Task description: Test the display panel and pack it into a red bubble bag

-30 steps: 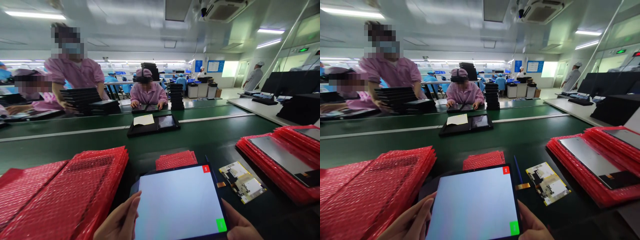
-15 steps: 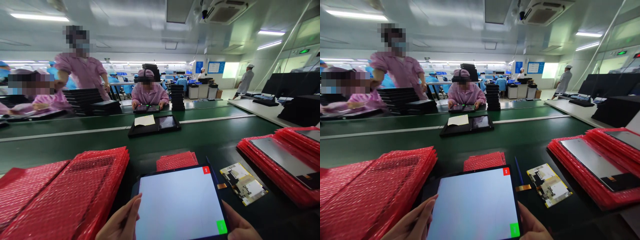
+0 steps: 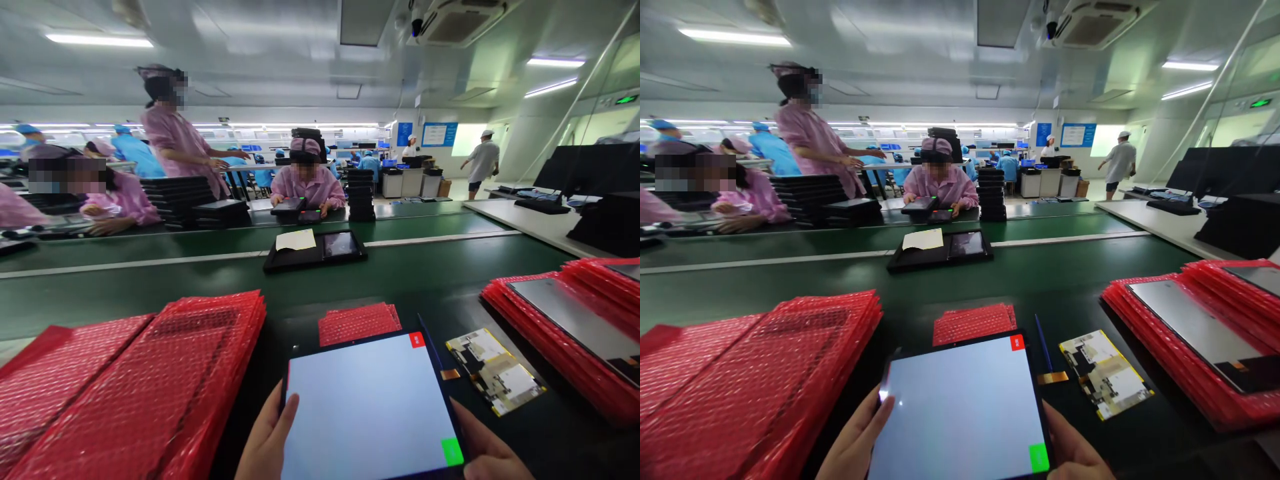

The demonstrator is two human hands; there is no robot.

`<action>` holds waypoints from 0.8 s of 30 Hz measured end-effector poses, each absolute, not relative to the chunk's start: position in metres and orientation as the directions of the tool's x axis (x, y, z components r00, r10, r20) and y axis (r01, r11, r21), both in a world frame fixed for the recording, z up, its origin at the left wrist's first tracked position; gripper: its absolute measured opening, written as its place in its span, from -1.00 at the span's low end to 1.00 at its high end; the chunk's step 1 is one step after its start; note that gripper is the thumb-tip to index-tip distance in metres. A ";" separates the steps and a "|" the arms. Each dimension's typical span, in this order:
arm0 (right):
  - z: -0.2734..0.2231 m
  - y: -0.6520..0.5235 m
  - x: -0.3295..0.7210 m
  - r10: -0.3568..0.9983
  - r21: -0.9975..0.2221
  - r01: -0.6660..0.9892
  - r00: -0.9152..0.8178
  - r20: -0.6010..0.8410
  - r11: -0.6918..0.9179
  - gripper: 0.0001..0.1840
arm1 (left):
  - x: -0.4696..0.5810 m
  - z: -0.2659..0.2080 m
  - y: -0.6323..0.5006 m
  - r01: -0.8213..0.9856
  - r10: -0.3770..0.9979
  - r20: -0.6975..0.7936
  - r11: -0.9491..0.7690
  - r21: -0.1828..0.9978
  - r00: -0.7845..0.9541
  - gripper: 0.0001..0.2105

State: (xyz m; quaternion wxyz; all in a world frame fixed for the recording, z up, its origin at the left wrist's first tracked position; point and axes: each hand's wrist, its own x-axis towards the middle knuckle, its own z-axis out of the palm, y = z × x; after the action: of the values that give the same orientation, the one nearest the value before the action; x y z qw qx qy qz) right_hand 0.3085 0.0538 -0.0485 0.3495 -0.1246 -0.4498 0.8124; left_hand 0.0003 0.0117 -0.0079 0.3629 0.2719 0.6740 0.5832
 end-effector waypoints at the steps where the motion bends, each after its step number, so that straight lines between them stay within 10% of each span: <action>1: -0.051 0.058 0.311 0.736 -0.912 -0.380 -0.660 0.148 -0.157 -0.25 | 0.003 -0.007 0.012 -0.180 0.804 -0.257 0.189 0.965 -0.536 -0.28; 3: -0.056 0.066 0.311 0.833 -0.935 -0.029 -0.444 0.330 0.354 -0.25 | 0.008 -0.006 0.013 -0.325 0.812 -0.333 0.188 0.927 -0.479 -0.31; 7: -0.054 0.081 0.281 0.595 -0.336 0.513 -0.511 0.620 0.790 -0.39 | 0.014 -0.003 0.015 -0.411 0.821 -0.364 0.177 0.894 -0.439 -0.39; 11: -0.046 0.081 0.240 0.455 -0.132 0.463 -0.708 0.540 0.877 -0.50 | 0.010 -0.001 0.016 -0.485 0.823 -0.410 0.193 0.853 -0.393 -0.38; 16: -0.044 0.069 0.247 0.161 -0.173 0.071 -0.792 0.588 0.982 -0.64 | 0.008 -0.006 0.017 -0.568 0.808 -0.433 0.152 0.809 -0.399 -0.49; 24: -0.056 0.167 0.385 0.686 -0.268 0.755 -0.310 0.659 0.599 -0.69 | 0.022 0.003 0.026 -0.685 0.597 -0.608 0.129 0.717 -0.523 -0.80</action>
State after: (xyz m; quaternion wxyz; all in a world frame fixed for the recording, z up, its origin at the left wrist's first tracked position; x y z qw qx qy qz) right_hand 0.3849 0.1668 -0.0556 0.3826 -0.4457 -0.8080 -0.0451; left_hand 0.0216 0.0261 0.0028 0.4867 -0.0385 0.5724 0.6588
